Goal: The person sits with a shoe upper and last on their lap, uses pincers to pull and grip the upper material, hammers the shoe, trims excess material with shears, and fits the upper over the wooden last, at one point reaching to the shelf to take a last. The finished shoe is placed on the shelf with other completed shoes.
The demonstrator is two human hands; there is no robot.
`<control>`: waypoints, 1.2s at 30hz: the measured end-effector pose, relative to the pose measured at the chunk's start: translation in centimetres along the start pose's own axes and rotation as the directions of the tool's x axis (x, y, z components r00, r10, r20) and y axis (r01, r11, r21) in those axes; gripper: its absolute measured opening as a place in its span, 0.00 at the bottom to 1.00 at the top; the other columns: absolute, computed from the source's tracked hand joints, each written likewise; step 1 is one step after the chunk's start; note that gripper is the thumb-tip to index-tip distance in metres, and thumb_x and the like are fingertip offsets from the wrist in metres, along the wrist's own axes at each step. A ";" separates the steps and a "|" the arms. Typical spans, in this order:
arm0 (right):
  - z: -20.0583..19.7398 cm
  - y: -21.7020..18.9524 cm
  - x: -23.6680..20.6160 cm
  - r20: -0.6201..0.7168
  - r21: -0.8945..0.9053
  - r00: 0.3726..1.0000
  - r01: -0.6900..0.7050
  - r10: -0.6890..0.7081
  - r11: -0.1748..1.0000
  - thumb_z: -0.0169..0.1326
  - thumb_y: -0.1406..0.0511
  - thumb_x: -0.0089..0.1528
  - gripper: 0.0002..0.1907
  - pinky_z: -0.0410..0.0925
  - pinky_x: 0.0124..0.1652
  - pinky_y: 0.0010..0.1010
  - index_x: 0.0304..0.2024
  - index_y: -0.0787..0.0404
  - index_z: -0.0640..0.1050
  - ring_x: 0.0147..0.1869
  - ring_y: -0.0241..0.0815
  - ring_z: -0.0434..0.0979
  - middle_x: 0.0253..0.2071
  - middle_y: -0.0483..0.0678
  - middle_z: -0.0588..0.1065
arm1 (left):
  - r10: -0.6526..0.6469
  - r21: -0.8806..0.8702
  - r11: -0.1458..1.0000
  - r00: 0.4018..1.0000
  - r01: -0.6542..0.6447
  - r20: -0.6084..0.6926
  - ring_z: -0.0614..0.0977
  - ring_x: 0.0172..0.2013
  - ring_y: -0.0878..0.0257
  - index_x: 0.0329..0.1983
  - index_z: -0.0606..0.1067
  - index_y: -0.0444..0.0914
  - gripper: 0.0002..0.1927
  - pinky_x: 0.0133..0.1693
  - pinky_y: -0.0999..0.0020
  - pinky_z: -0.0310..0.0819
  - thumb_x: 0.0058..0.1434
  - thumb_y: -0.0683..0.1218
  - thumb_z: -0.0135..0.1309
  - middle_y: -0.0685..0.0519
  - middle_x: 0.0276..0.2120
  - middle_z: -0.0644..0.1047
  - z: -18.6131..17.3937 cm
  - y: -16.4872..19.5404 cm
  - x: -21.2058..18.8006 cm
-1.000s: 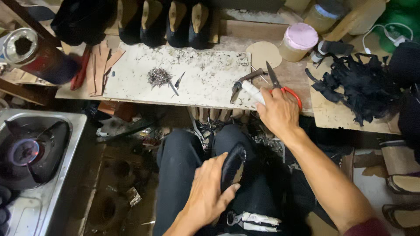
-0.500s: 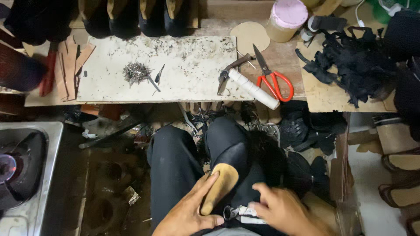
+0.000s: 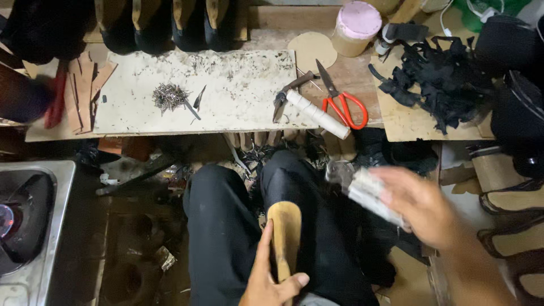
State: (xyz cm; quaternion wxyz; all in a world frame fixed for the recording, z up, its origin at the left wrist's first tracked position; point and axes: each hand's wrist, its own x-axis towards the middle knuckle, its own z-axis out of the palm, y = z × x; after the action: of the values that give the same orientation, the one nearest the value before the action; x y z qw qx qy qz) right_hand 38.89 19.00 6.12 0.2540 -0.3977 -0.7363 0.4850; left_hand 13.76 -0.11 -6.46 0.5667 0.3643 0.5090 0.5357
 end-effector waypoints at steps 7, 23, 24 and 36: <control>0.7 0.0 12.5 -0.448 0.105 0.876 -0.147 0.179 0.984 0.51 0.65 0.69 0.18 0.61 0.22 0.25 0.61 0.64 0.73 0.24 0.30 0.67 0.29 0.42 0.73 | -0.098 0.261 0.964 0.985 0.058 0.143 0.58 0.73 0.43 0.75 0.31 0.30 0.73 0.70 0.52 0.48 0.46 0.50 0.75 0.34 0.70 0.56 3.0 -0.5 -1.3; 4.2 3.9 6.5 -0.399 -0.501 0.889 -0.008 -0.223 0.866 0.60 0.65 0.60 0.15 0.71 0.53 0.36 0.47 0.66 0.80 0.53 0.51 0.79 0.50 0.54 0.78 | 0.163 0.388 0.896 0.973 -0.214 0.161 0.65 0.70 0.35 0.79 0.49 0.30 0.48 0.71 0.47 0.58 0.69 0.63 0.54 0.31 0.71 0.62 0.4 -6.0 2.8; 3.6 4.2 6.4 -0.416 -0.501 0.883 -0.022 -0.218 0.865 0.60 0.65 0.60 0.14 0.72 0.52 0.36 0.47 0.66 0.80 0.52 0.51 0.80 0.50 0.54 0.78 | 0.051 0.380 0.919 0.988 -0.104 0.146 0.67 0.67 0.38 0.79 0.48 0.33 0.51 0.66 0.49 0.64 0.64 0.64 0.55 0.33 0.71 0.61 0.2 -5.8 3.3; -7.2 2.8 15.9 -0.347 -0.904 0.905 -0.252 -0.248 0.345 0.57 0.61 0.61 0.12 0.70 0.47 0.47 0.42 0.63 0.81 0.49 0.56 0.78 0.43 0.55 0.79 | 0.076 0.268 0.957 0.988 -0.110 0.133 0.75 0.63 0.43 0.74 0.52 0.33 0.54 0.59 0.52 0.71 0.55 0.56 0.71 0.36 0.67 0.61 2.0 -2.1 6.5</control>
State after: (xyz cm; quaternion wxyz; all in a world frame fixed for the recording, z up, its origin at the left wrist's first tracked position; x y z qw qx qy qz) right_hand 36.53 36.53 6.25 0.1333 -0.5665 -0.8036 -0.1244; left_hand 15.54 6.13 -9.22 0.5148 0.4949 0.5251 0.4629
